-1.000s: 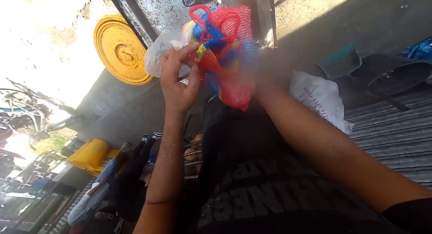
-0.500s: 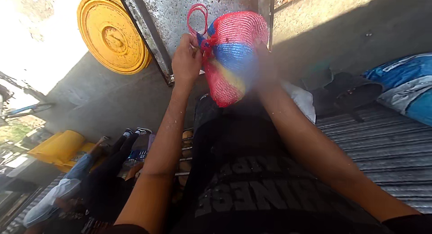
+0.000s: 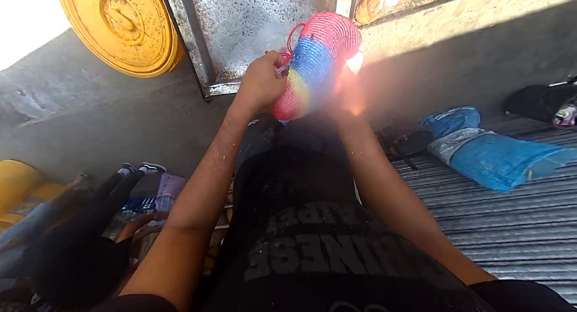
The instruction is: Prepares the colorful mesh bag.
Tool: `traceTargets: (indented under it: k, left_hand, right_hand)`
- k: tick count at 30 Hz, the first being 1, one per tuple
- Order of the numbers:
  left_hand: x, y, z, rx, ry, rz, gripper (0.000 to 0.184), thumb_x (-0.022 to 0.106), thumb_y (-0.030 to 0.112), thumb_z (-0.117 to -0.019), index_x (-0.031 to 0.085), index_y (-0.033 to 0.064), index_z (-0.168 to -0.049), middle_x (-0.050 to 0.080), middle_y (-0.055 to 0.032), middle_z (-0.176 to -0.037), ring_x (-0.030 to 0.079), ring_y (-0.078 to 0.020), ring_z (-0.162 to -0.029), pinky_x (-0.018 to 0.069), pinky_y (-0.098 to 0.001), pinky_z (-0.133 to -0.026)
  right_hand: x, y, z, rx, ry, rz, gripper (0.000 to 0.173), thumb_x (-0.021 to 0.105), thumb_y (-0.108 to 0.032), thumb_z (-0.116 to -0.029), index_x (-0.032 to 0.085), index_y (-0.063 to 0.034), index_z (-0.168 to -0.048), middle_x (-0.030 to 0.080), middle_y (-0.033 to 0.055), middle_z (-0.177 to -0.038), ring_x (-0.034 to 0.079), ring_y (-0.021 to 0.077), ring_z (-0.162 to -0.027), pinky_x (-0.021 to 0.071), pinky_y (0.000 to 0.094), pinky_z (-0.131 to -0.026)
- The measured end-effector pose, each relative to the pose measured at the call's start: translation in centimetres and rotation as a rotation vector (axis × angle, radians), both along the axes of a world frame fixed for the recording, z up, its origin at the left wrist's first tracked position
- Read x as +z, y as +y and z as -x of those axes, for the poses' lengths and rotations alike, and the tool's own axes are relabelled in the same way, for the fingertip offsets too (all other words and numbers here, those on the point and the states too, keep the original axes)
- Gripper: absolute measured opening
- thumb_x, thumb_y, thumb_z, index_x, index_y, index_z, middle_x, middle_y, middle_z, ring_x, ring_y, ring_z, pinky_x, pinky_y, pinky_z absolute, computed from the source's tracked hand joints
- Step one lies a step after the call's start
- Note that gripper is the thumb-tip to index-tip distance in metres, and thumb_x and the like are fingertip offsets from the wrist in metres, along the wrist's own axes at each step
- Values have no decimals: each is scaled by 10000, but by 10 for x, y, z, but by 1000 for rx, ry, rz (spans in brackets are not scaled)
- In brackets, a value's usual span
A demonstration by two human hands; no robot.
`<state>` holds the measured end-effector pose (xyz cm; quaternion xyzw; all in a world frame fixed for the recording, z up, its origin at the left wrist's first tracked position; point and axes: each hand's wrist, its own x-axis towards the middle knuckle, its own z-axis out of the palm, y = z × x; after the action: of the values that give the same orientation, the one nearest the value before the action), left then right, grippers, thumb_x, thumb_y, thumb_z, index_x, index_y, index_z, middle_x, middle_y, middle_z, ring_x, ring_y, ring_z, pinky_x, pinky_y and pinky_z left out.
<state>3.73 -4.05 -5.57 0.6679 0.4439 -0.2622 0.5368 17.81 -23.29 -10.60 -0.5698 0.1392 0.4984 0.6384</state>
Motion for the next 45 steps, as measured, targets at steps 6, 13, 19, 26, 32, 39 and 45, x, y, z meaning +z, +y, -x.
traceTargets:
  k: [6, 13, 19, 26, 32, 39, 45]
  left_hand:
    - [-42, 1, 16, 71, -24, -152, 338, 639, 124, -934, 584, 86, -1266, 699, -146, -987, 692, -332, -914, 556, -565, -813]
    - [-39, -25, 19, 456, -165, -77, 585, 619, 225, -989, 437, 150, -1539, 719, -116, -1005, 708, -244, -875, 589, -463, -819]
    - [-57, -21, 29, 359, -55, 97, 589, 806, 321, -859, 581, 63, -1338, 712, -179, -1108, 691, -351, -1038, 540, -611, -924]
    - [-65, -9, 7, 175, 197, -190, 304, 656, 212, -894, 637, 93, -1173, 717, -190, -1057, 692, -411, -1044, 546, -629, -796]
    - [-62, -41, 23, 399, -136, -42, 235, 702, 242, -899, 700, 66, -1054, 713, -156, -1003, 678, -357, -1006, 527, -613, -870]
    - [-65, -80, 59, 523, -405, 98, 256, 664, 197, -963, 697, 27, -1151, 696, -147, -1157, 630, -280, -1162, 493, -488, -1028]
    - [-33, -63, 69, 587, -637, 257, 258, 682, 136, -946, 636, -6, -1156, 686, -111, -1084, 674, -156, -1004, 565, -359, -924]
  right_hand:
    - [28, -12, -7, 49, 106, -53, 322, 308, -198, -1093, 522, -113, -1319, 654, 58, -1208, 617, 175, -1166, 510, 446, -1036]
    - [36, -14, -20, -39, 136, -39, 310, 271, -228, -1103, 542, -140, -1227, 681, 52, -1109, 659, 183, -1079, 557, 436, -958]
    - [53, -2, -31, 82, 45, 112, 273, 317, -171, -1089, 549, -95, -1213, 668, 56, -1082, 650, 163, -1042, 561, 425, -932]
    - [63, -25, -41, 524, 96, -126, 632, 908, -170, -719, 595, -194, -1268, 723, 0, -1137, 707, 152, -1017, 615, 415, -885]
    - [58, -30, -53, 431, -53, -55, 562, 738, -22, -811, 534, -195, -1305, 707, -19, -1137, 683, 132, -1034, 588, 405, -910]
    - [49, -28, -35, 77, 66, 25, 469, 184, -392, -1088, 500, -148, -1335, 613, 44, -1262, 577, 179, -1211, 492, 467, -1035]
    - [59, 5, -21, 34, 82, 90, 447, 182, -357, -1093, 466, -136, -1360, 594, 54, -1278, 573, 176, -1219, 495, 442, -1036]
